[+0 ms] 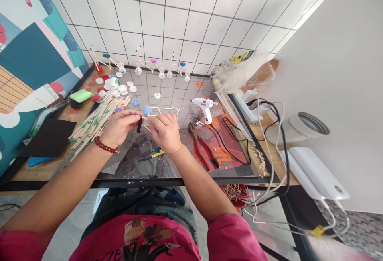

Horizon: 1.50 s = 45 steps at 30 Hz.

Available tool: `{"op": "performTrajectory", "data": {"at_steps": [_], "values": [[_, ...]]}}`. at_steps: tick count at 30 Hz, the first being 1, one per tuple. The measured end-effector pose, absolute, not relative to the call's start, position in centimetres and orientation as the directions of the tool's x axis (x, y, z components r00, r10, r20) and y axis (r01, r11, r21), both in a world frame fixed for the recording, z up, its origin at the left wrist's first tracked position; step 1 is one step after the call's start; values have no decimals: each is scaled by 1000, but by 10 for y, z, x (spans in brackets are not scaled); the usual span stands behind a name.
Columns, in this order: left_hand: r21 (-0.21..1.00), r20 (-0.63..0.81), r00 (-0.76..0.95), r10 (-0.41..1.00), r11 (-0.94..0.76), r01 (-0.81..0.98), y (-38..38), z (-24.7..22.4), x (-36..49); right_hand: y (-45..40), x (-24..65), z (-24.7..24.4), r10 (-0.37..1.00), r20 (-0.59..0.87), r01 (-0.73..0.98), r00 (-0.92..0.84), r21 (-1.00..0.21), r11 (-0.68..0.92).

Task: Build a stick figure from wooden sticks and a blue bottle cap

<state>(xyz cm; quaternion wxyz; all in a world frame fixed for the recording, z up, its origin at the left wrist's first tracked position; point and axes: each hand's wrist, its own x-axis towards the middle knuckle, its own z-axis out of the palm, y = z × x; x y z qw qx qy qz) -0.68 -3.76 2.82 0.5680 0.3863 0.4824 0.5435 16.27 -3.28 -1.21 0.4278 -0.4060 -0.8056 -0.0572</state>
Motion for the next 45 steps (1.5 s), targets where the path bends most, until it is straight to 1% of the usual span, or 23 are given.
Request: {"op": "performTrajectory", "data": {"at_steps": [8,14,22,30,37,42,45], "values": [[968,-137,-65,988,120,-220,-36,26,-7,-32,163,-12,574,769,706,-279,-241,666],[971,-129,-81,988,109,-215,-37,26,-6,-33,162,-11,639,714,687,-285,-313,656],[962,-141,-62,988,122,-245,-37,26,-6,-31,162,-13,616,737,682,-278,-301,667],[948,-181,-24,983,168,-270,-36,26,-6,-31,162,-14,624,740,659,-252,-341,670],[945,-195,-27,980,180,-274,-35,23,-7,-30,162,-15,582,776,645,-244,-318,695],[937,-214,-33,976,195,-288,-35,22,-7,-29,163,-15,609,752,653,-253,-332,681],[931,-224,-39,974,202,-305,-35,24,-7,-28,164,-15,584,771,641,-253,-319,698]]}}
